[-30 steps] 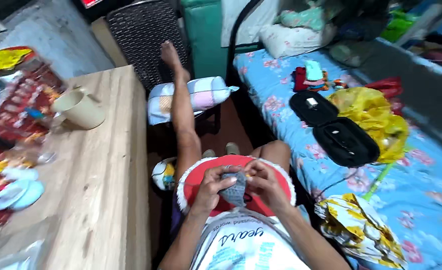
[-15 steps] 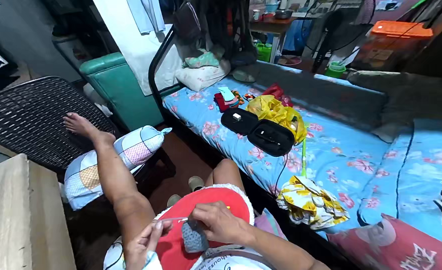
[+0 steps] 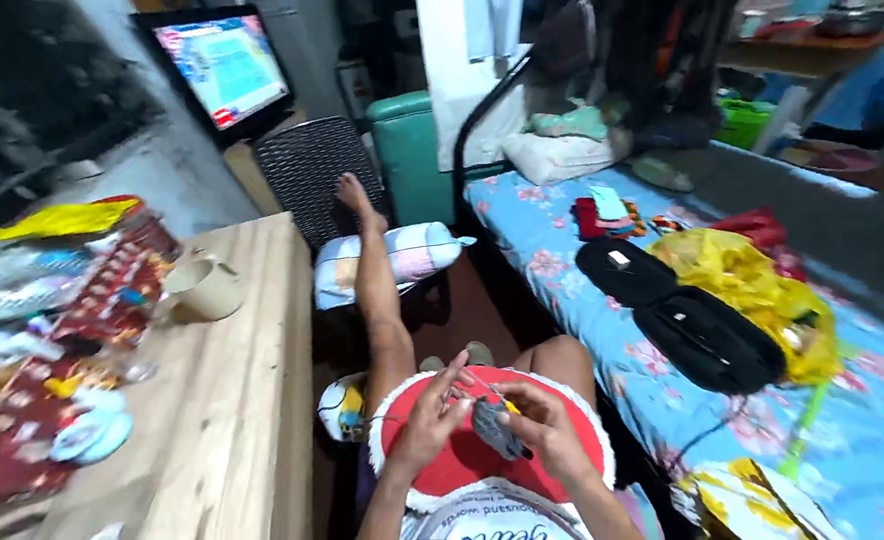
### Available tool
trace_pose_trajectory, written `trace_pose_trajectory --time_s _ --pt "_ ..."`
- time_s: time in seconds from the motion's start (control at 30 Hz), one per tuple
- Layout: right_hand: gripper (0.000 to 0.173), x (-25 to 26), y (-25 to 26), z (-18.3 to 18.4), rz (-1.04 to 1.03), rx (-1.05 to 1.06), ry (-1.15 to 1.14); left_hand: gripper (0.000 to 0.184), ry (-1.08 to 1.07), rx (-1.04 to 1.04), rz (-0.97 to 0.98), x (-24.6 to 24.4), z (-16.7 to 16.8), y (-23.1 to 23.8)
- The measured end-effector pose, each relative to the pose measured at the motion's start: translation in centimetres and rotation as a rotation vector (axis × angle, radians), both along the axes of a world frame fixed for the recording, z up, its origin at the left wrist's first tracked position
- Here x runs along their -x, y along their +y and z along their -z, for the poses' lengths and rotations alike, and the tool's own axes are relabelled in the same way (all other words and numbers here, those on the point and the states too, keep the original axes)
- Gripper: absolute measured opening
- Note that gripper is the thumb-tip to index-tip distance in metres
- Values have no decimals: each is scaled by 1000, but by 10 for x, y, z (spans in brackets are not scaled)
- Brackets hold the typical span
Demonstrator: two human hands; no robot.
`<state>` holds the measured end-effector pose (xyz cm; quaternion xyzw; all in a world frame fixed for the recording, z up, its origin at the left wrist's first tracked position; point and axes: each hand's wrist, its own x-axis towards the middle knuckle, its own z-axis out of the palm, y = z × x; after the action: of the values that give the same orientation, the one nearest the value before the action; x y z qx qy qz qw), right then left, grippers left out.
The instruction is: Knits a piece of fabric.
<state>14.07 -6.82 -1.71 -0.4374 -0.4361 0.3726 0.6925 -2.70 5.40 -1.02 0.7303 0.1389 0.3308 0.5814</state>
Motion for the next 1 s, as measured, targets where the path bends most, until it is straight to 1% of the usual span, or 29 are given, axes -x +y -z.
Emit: trace_pose_trajectory --time_s 0.03,0.07,0.1,0.13,0.17,0.23,0.27,0.3,0.37,0.43,0.47,0.5,0.53,0.6,0.63,0.67,0.73,0.8,0.83,0.9,1.0 --pt "33 1 -1 -1 0 19 20 56 161 -94 -80 0 -3 -3" --pt "33 2 -1 -2 6 41 46 52 308 -177 -154 1 -3 -4" --pt "33 2 -2 -3 8 63 71 43 412 -243 -199 3 -2 -5" --pt "33 2 -2 -3 14 82 92 30 473 -306 -226 5 0 -5" --pt "33 2 -2 -4 19 98 110 28 523 -369 -235 8 2 -3" --pt "33 1 -2 -6 28 125 144 38 592 -413 -191 16 3 4" --pt "33 0 -1 -8 26 134 157 38 559 -371 -149 22 2 10" --pt "33 0 1 -10 22 139 173 34 450 -280 -97 28 2 16" --pt "33 1 1 -12 -14 145 190 28 100 -7 61 40 4 22" --pt "32 3 0 -12 -74 127 194 25 -235 214 226 39 8 23" --pt "33 4 1 -12 -110 107 195 24 -368 306 264 33 9 22" --pt "33 4 2 -12 -141 87 191 31 -460 394 272 27 11 19" --pt "34 5 4 -14 -164 68 187 46 -478 435 258 21 11 15" --pt "34 6 4 -17 -188 47 174 83 -369 400 242 11 8 6" --pt "34 6 4 -18 -187 43 168 96 -309 379 251 8 5 3" --pt "34 6 4 -19 -177 40 163 102 -267 378 245 5 1 -1" --pt "35 5 2 -19 -147 37 144 101 -217 401 136 1 -9 -12" --pt "34 5 1 -19 -116 35 112 93 -186 431 -32 0 -21 -23" --pt "34 6 0 -19 -103 29 96 89 -182 433 -86 0 -25 -27" --pt "33 8 1 -19 -85 9 62 86 -177 410 -148 -1 -28 -31" --pt "33 8 2 -19 -61 2 46 93 -155 405 -168 -2 -32 -35"
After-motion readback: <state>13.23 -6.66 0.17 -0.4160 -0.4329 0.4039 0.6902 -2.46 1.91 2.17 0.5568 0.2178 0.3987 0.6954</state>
